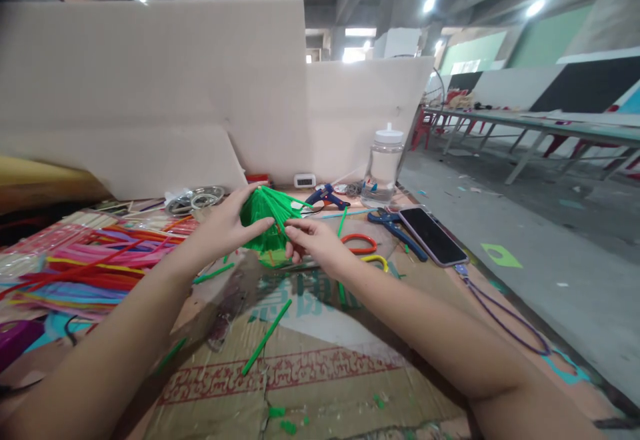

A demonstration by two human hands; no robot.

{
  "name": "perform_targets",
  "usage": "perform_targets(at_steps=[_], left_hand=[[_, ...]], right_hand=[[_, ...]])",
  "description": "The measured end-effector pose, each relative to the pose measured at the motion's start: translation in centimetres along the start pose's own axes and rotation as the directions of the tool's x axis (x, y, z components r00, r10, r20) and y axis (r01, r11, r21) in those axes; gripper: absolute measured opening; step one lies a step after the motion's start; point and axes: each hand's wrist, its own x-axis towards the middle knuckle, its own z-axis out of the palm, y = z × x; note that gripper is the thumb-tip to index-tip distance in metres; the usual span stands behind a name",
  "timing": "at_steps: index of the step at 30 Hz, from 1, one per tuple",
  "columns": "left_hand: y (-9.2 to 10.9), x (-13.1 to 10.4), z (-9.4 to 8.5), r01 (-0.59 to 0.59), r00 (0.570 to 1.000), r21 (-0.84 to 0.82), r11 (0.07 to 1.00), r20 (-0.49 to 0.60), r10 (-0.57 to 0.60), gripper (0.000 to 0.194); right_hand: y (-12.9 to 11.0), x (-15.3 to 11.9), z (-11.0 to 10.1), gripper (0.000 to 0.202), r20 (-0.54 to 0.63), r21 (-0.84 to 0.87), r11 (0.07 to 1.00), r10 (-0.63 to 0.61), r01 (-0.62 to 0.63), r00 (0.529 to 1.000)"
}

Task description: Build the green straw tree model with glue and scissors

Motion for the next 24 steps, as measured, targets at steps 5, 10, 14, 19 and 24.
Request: perform_targets(at_steps=[5,10,14,19,24], left_hand=[[0.0,0.0,0.1,-0.031,1.0,0.016,0.999,-0.003,0.031,0.062],[-0.4,0.1,0.0,-0.023,1.0,0.025,0.999,-0.012,0.023,0.059],[-0.3,0.0,0.0,-0.016,1.0,0.034,0.999,-0.012,0.016,0.059],[0.1,0.0,-0.1,-0.003,1.0,0.039,0.999,-0.007,0.004,0.058],[0.2,0.0,-0.2,0.002,1.0,0.041,0.999,-0.003,-0.001,0.058]], right_hand=[[-0.4,-0.5,0.5,0.043,-0.126,-0.022,0.994,-0.106,0.104,0.986],[0.6,-1.1,1.4,0.038,-0.221,-0.088,0.987,-0.152,0.135,0.963],[1.2,-1.4,2.0,0.038,-0.261,-0.054,0.994,-0.111,0.1,0.959],[1.6,-1.4,2.1,0.039,-0.277,-0.006,0.994,-0.11,0.113,0.954],[1.7,-1.3,1.9,0.038,-0.18,0.035,0.995,-0.083,0.09,0.98]])
